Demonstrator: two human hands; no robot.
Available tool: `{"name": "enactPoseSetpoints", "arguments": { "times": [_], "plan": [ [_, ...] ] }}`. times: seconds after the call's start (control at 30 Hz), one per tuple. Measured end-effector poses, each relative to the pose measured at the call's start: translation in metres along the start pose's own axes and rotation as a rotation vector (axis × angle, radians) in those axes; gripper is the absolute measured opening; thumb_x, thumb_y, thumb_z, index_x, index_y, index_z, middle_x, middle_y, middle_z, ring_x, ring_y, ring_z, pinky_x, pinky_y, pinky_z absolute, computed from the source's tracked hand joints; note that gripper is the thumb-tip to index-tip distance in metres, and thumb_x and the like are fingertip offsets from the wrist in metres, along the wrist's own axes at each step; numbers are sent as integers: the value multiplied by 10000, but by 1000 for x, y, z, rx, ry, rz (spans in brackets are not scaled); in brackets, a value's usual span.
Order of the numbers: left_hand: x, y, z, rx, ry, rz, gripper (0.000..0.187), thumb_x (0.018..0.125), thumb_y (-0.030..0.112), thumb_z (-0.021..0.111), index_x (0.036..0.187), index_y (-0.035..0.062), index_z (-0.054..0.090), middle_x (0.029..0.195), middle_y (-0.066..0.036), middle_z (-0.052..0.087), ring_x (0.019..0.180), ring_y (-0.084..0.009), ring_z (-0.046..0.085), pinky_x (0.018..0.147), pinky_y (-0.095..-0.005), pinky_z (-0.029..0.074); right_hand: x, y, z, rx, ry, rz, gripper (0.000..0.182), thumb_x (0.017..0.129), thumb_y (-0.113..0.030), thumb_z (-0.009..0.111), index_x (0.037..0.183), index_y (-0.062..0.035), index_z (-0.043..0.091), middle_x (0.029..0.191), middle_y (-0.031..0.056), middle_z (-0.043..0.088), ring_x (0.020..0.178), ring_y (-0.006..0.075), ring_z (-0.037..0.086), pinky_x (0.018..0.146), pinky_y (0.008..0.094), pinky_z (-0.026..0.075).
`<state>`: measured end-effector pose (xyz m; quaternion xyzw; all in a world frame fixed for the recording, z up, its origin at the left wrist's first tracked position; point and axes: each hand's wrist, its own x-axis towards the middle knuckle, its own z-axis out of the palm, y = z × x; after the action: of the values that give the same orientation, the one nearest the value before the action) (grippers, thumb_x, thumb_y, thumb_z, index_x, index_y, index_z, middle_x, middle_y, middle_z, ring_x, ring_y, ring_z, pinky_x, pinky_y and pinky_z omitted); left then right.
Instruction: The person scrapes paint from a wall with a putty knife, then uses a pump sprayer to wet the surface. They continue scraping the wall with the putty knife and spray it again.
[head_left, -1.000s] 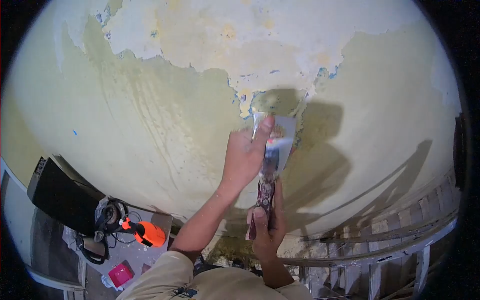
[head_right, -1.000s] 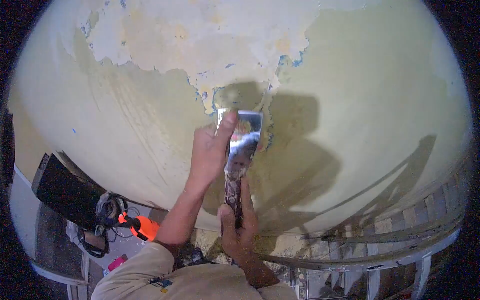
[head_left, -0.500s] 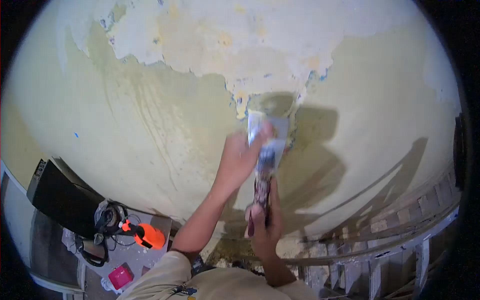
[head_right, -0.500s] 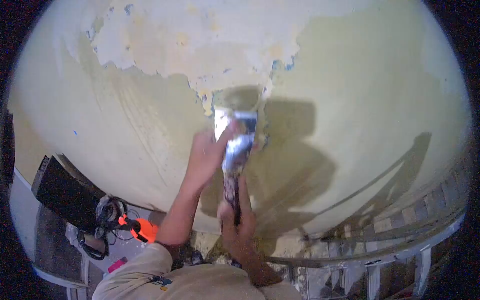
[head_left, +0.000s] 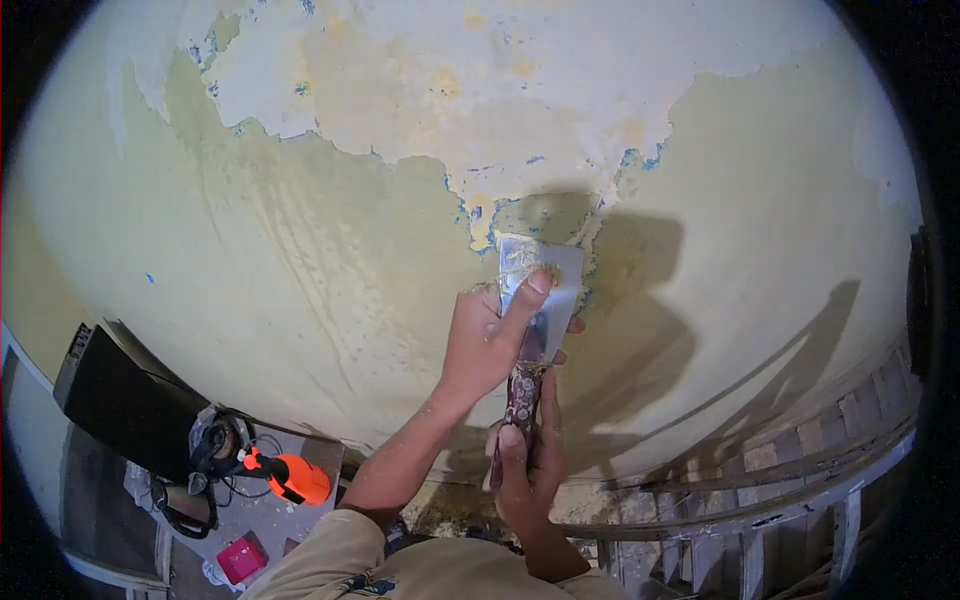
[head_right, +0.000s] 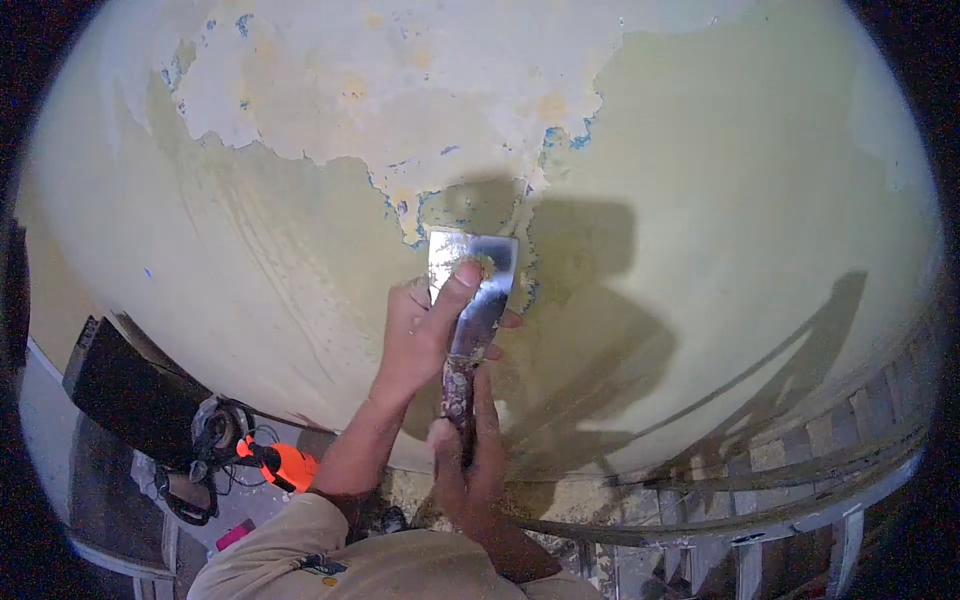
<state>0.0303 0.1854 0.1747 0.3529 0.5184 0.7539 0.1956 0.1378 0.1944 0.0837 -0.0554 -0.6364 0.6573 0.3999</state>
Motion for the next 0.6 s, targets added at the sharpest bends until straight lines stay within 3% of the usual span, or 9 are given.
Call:
{"name": "enactPoseSetpoints", "arguments": {
  "times": [0.07,0.23,0.3,0.4,0.53,0.6],
  "plan": [
    [2,-2,-2,27,-15,26,459,840,390,513,953,-53,548,777,-129,605,673,-205,637,473,-281,518,2,-6,1,23,-5,-30,617,877,-250,447,1340,20,140,609,41,483,416,42,371,372,172,311],
    [3,6,2,29,42,37,451,840,389,513,970,-42,548,796,-132,602,658,-202,634,475,-288,514,14,-9,-3,-51,-10,-103,614,875,-244,447,1340,19,145,610,42,480,415,43,369,376,173,312],
    [-2,-7,-3,24,17,-15,442,835,393,519,970,-27,552,785,-122,600,660,-197,630,480,-286,512,-3,-5,-9,-1,-50,58,575,879,-224,432,1325,46,188,978,94,484,703,105,441,597,246,393],
    [-1,-8,2,18,77,44,480,861,414,467,910,-52,575,670,-133,627,515,-130,592,451,-234,469,4,-5,-9,37,-76,98,567,876,-212,434,1331,27,192,1060,117,478,759,106,455,643,243,401],
    [6,6,5,10,82,42,483,858,434,463,866,-34,581,657,-114,622,503,-126,584,447,-230,462,11,-16,-10,-15,-66,67,577,869,-214,449,1335,10,193,1010,107,512,721,101,460,639,241,409],
    [0,-7,-7,23,19,45,476,867,418,455,884,-40,581,687,-116,628,562,-119,593,505,-231,472,3,-4,-17,30,-86,182,585,860,-221,478,1338,-17,210,931,91,553,691,102,485,630,230,419]
  ]
}}
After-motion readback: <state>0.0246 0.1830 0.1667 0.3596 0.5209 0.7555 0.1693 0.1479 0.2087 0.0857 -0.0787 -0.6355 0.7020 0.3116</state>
